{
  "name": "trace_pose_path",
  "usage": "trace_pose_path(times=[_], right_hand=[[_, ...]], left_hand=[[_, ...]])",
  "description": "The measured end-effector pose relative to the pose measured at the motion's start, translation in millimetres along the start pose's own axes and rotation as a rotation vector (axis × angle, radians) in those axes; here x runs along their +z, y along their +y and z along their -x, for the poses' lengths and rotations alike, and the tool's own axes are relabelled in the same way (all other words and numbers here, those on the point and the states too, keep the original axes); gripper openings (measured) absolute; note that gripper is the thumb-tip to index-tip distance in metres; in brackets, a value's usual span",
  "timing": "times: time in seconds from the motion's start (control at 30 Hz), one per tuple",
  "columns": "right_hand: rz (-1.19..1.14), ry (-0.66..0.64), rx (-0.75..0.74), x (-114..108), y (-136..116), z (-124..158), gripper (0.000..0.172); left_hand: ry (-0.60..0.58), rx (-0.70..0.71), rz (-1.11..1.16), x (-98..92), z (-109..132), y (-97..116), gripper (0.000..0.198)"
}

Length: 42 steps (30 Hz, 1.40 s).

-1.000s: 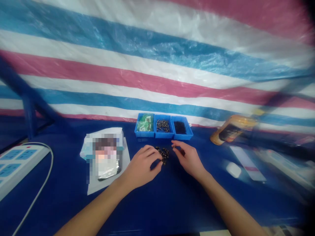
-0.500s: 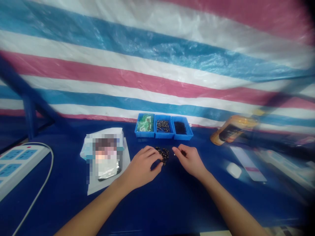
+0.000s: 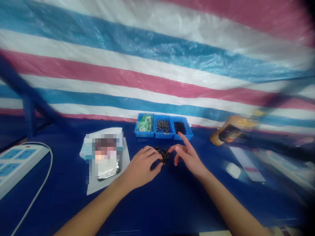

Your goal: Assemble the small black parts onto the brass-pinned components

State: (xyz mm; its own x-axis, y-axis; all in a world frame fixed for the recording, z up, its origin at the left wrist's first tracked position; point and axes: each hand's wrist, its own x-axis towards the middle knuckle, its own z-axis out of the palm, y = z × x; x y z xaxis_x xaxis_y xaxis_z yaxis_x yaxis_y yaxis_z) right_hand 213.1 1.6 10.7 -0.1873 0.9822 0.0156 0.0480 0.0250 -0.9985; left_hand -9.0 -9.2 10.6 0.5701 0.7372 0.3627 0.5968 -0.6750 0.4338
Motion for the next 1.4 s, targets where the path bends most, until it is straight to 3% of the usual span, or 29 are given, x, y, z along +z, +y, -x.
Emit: trace_pose_path(times=[0.07,0.23,0.33,0.47,0.9,1.4], right_hand=[[0.019,0.003,-0.011,1.3,-0.7,0.6,0.069],[0.467,0.004,-0.105,2.0,3.5,2.7,0.036],[0.782,-0.075,-0.202,4.1,7.3,4.0,0.029],[0.977,-0.186,-0.257,9.0,11.1,5.3,0.022],[1.108,-0.225,-0.335,9.0,11.8,6.9,0.013],[1.090,-0.248,-0.329,7.3,11.6,5.1,0.003]], left_hand=[[-0.005,-0.005,-0.008,1.1,0.4,-0.5,0.014],[-0.045,-0.061,-0.045,5.1,2.4,-4.0,0.017],[-0.078,-0.070,-0.068,7.3,3.1,-6.0,0.021],[-0.109,-0.059,-0.115,8.6,3.4,-7.1,0.021],[-0.108,-0.097,-0.148,10.7,3.5,-7.5,0.028],[-0.141,-0.100,-0.183,10.0,1.8,-7.5,0.015]])
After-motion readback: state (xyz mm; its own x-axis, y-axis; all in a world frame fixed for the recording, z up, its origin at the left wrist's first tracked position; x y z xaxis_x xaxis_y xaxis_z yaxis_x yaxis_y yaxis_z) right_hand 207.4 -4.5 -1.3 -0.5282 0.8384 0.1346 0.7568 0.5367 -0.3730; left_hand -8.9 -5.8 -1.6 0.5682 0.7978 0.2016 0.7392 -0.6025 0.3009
